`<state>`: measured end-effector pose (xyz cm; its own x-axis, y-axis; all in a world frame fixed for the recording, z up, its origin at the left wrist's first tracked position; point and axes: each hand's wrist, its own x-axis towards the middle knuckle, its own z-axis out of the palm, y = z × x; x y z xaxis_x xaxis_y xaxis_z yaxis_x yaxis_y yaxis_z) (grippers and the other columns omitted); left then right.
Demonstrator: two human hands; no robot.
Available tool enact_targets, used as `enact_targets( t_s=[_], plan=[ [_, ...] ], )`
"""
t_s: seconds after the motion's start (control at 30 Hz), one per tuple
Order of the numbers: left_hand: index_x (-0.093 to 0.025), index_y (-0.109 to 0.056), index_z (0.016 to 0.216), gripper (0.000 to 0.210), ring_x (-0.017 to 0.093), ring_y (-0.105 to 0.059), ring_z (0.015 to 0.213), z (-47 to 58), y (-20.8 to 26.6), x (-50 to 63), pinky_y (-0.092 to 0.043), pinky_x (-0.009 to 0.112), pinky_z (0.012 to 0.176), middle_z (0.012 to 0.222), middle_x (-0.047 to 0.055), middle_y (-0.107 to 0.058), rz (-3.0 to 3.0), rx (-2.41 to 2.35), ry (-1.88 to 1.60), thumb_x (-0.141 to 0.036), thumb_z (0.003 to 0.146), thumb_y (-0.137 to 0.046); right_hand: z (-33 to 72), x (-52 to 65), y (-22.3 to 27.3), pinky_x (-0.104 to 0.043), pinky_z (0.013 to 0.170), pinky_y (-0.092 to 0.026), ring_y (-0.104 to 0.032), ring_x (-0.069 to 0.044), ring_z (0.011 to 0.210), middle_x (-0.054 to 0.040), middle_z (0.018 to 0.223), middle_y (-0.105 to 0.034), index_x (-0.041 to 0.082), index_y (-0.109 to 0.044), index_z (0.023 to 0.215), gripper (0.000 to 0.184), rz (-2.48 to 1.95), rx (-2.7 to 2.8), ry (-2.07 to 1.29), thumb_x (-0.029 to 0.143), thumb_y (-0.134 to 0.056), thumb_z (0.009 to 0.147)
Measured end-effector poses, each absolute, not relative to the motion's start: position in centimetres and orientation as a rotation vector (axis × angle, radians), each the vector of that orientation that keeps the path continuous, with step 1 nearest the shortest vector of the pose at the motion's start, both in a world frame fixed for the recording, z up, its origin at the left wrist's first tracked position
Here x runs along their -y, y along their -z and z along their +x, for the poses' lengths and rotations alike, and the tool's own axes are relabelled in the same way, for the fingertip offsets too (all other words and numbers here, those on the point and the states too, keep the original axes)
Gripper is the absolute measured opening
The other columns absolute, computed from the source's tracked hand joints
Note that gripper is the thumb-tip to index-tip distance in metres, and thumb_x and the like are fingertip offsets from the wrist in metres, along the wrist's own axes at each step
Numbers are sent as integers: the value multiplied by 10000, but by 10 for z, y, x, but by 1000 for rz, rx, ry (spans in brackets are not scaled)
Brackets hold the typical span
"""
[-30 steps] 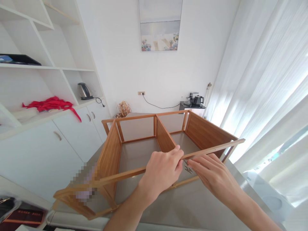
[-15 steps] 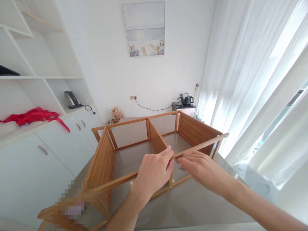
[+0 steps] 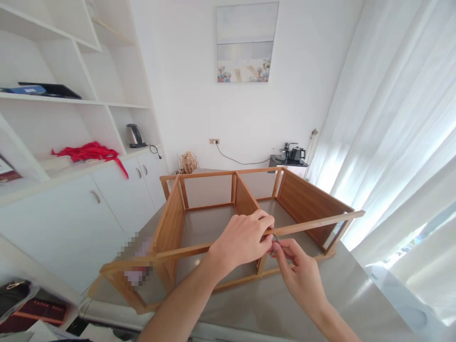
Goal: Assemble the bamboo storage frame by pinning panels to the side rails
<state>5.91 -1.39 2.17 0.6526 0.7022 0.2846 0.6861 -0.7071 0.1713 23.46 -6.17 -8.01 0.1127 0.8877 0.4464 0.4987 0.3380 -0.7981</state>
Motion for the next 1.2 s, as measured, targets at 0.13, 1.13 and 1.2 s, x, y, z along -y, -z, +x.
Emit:
enact_targets(
  t_s=[0.13,1.13,1.2],
  plan=[
    [-258,-588,959,79,192,-723,858,60,-21,14,-511,292,691,1119,-24,-706,2807,-1216,-549,-302,943,-524,236,60,90,-169,386,-463,-732,-193,749,-85,871,-759,212,-639,976,259,-1271,1584,-341,451,-539,983],
    [-289,-592,1084,168,233,-757,766,66,-4,22,-576,374,607,1495,-55,-539,2849,-1371,-584,-308,986,-458,288,49,7,-373,829,-433,-615,-203,932,-65,951,-674,181,-645,1077,271,-956,2499,673,21,-458,963],
    [-290,-594,1113,187,240,-760,789,66,-3,21,-580,379,619,1483,-44,-554,2840,-1367,-584,-312,988,-456,287,48,2,-370,825,-441,-624,-204,937,-69,949,-684,187,-652,1071,273,-956,2515,700,30,-454,967]
  ],
)
